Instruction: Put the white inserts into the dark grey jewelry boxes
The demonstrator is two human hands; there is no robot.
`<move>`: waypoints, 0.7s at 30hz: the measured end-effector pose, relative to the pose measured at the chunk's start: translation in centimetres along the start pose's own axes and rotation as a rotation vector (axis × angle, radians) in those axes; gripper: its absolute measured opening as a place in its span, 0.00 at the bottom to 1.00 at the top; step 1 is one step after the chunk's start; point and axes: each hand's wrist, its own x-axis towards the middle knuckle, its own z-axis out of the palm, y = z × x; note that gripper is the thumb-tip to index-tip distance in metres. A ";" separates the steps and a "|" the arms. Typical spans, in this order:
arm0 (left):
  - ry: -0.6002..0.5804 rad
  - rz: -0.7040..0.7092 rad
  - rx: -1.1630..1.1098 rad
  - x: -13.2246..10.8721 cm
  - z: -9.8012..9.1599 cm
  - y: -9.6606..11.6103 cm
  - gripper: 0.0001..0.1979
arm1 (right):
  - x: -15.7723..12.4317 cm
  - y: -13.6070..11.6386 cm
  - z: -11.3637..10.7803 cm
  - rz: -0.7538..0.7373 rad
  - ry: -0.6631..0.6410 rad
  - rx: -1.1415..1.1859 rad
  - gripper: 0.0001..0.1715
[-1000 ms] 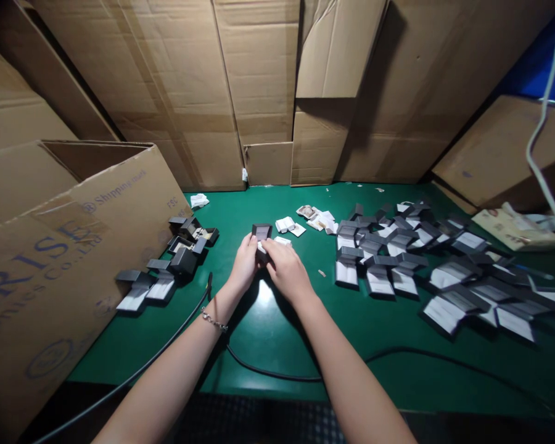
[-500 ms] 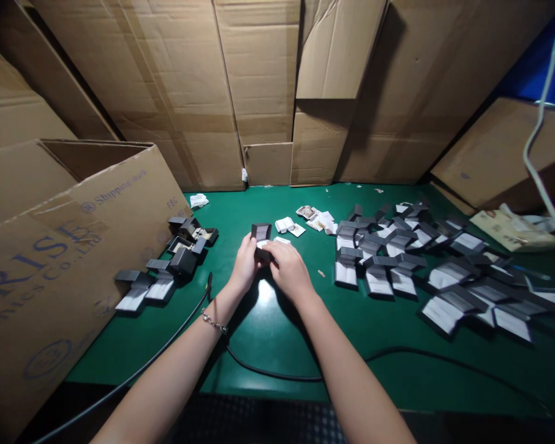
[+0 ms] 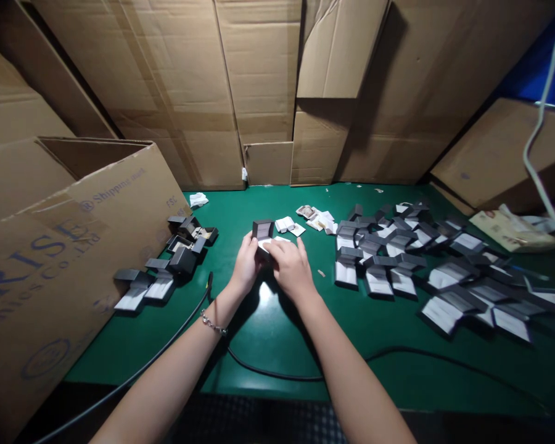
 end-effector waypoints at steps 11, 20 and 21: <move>-0.026 0.009 -0.029 0.1 0.1 -0.2 0.13 | 0.0 -0.9 -0.2 -0.008 0.014 -0.051 0.28; -0.032 -0.176 -0.051 0.0 0.2 0.1 0.18 | 0.3 -0.7 -1.6 0.115 -0.072 -0.064 0.26; -0.042 -0.233 -0.069 0.0 0.2 0.1 0.18 | 0.5 -0.4 -2.0 0.161 -0.113 -0.092 0.25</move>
